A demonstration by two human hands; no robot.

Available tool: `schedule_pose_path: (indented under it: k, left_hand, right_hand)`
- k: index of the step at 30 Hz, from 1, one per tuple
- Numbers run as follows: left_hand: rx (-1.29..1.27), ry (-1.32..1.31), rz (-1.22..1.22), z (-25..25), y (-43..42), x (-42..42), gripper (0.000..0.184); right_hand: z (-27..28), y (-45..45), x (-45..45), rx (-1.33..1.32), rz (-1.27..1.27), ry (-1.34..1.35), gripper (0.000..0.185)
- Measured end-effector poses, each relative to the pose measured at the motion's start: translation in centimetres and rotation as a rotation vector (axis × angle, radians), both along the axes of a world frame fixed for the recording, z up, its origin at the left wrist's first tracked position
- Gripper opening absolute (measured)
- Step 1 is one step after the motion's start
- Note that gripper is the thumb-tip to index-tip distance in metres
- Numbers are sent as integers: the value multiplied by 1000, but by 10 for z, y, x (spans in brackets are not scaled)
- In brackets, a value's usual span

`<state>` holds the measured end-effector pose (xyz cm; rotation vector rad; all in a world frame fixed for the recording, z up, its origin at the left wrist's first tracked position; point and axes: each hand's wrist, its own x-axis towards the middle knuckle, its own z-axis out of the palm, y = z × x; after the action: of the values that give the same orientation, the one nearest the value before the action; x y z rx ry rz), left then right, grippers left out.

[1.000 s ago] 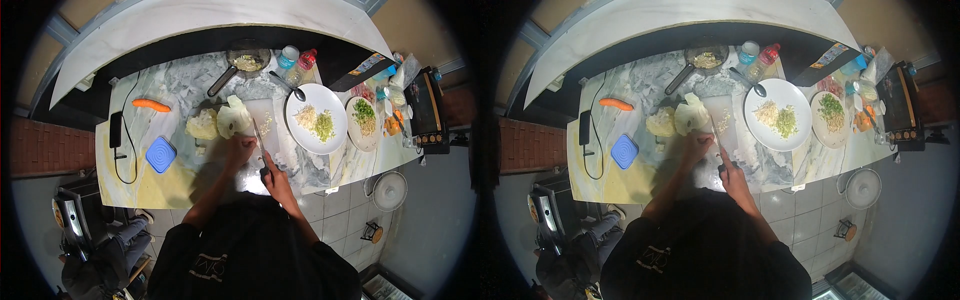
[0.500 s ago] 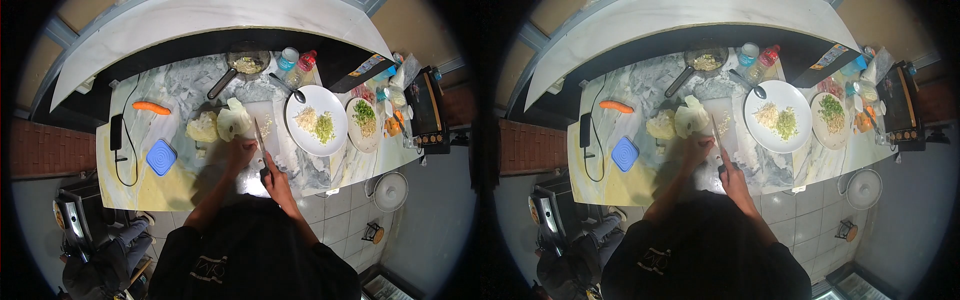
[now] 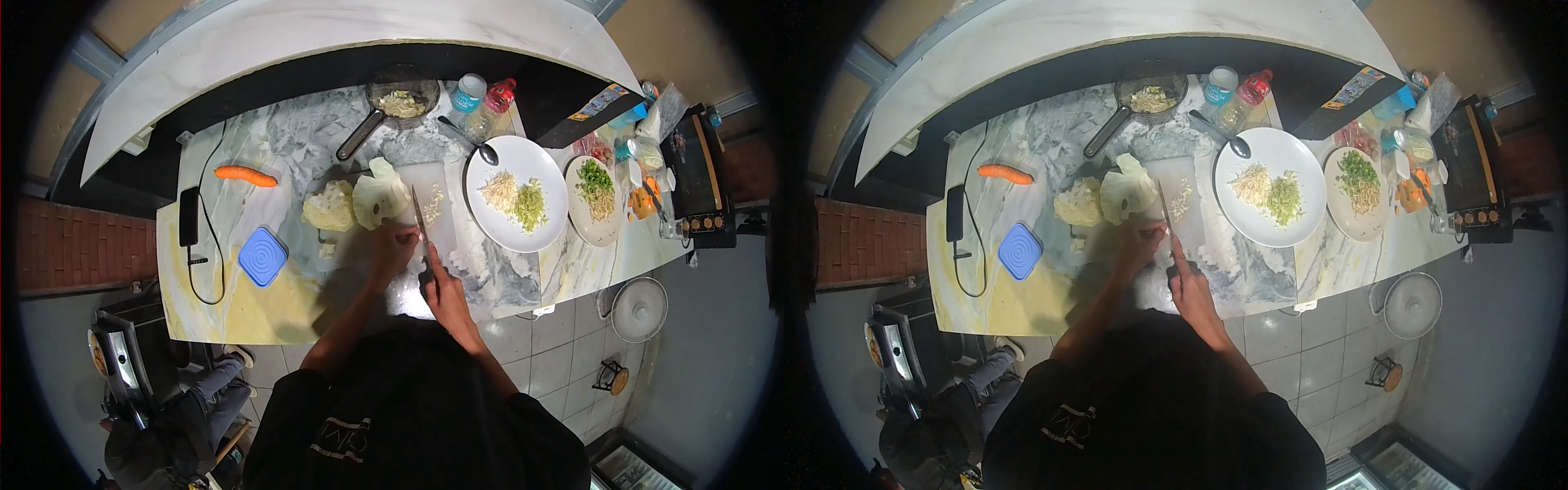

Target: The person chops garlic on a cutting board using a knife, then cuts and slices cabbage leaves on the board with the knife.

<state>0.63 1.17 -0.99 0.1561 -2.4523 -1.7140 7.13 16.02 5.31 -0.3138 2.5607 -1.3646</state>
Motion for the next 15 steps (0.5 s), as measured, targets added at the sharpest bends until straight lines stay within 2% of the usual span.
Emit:
schedule_pose_path:
  k: [3, 6, 9, 12, 15]
  left_hand:
    - [71, -35, -13, 1, 0, 0, 13]
    - [74, 43, 17, 6, 1, 1, 12]
    - [-21, 82, 2, 8, -1, 0, 11]
    - [-49, -22, -43, 7, -2, -1, 11]
    - [26, 21, -11, 4, 0, 0, 12]
  right_hand:
    - [3, -1, 0, 29, 14, -16, 78]
    - [-6, -2, 3, 86, 24, 4, 79]
    - [-15, -5, 6, 97, 12, 43, 79]
    - [-17, -6, 8, 136, 10, 60, 80]
    - [-16, -7, 8, 119, -2, 97, 79]
